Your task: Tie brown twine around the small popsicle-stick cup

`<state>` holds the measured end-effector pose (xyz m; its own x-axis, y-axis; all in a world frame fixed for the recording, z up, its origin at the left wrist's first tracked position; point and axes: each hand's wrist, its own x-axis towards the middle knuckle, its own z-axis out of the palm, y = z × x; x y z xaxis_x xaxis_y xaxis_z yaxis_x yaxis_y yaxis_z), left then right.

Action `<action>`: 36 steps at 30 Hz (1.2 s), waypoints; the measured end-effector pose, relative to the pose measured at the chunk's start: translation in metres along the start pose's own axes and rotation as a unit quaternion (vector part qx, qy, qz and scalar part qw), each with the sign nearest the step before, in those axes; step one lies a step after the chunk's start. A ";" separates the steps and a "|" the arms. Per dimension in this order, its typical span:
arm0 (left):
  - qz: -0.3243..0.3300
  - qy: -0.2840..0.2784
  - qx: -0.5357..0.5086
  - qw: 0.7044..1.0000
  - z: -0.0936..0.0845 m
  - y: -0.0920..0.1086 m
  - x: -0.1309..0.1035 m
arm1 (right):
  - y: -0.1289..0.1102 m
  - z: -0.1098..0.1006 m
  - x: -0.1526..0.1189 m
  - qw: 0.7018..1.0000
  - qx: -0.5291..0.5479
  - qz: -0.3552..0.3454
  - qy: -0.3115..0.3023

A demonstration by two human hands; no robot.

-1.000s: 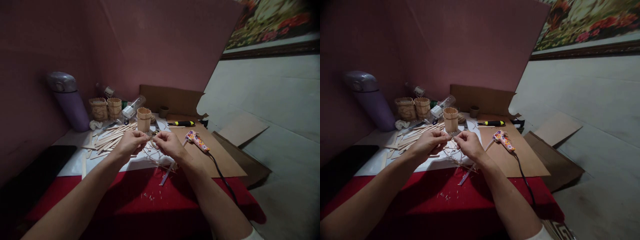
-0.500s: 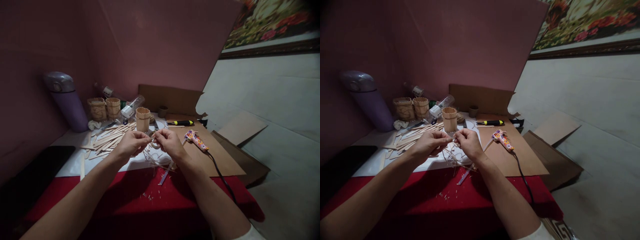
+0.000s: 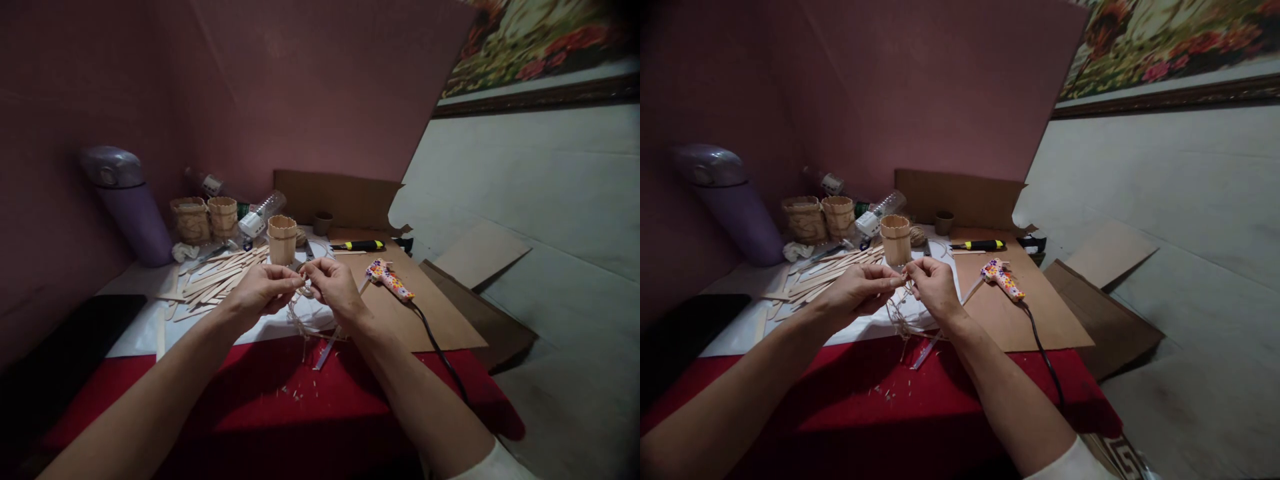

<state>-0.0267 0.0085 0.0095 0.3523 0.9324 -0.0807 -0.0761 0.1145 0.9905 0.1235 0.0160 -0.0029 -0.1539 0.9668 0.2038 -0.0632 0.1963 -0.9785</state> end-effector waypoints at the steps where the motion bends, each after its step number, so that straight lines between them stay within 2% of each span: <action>1: 0.003 0.001 0.003 1.000 0.000 0.000 0.000 | 0.000 0.000 0.000 1.000 0.005 0.002 -0.004; 6: 0.029 0.038 -0.010 0.999 -0.003 -0.001 0.002 | -0.001 0.000 0.001 0.999 0.014 0.037 -0.036; 9: 0.050 0.053 -0.003 0.997 -0.004 -0.002 0.003 | -0.001 0.002 0.001 0.998 -0.019 0.035 -0.050; 12: 0.068 0.069 0.023 0.995 -0.002 -0.001 0.002 | -0.001 0.003 0.000 0.997 -0.069 0.018 -0.040; 17: 0.101 0.132 0.103 0.981 0.003 -0.001 0.003 | 0.004 0.000 0.003 0.990 -0.134 0.006 -0.038; 20: 0.136 0.133 0.164 0.968 0.002 -0.004 0.005 | 0.005 -0.003 0.005 0.988 -0.149 0.005 -0.049; 23: 0.165 0.119 0.206 0.957 -0.002 -0.007 0.007 | 0.002 -0.005 0.004 0.988 -0.134 0.035 -0.073; 28: 0.193 0.100 0.265 0.939 -0.006 -0.010 0.007 | -0.006 -0.006 0.000 0.977 -0.073 0.144 -0.139; 32: 0.203 0.118 0.305 0.923 -0.006 -0.009 0.005 | -0.006 -0.010 -0.001 0.971 -0.034 0.153 -0.181; 34: 0.216 0.137 0.320 0.912 -0.005 -0.007 0.005 | -0.005 -0.011 -0.001 0.972 -0.025 0.155 -0.175; 36: 0.241 0.181 0.343 0.890 -0.005 -0.005 0.004 | -0.006 -0.010 0.000 0.976 -0.021 0.159 -0.146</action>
<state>-0.0295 0.0128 0.0036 0.0995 0.8805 0.4635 0.4937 -0.4481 0.7453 0.1340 0.0165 0.0021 -0.4348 0.8929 -0.1169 0.0738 -0.0940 -0.9928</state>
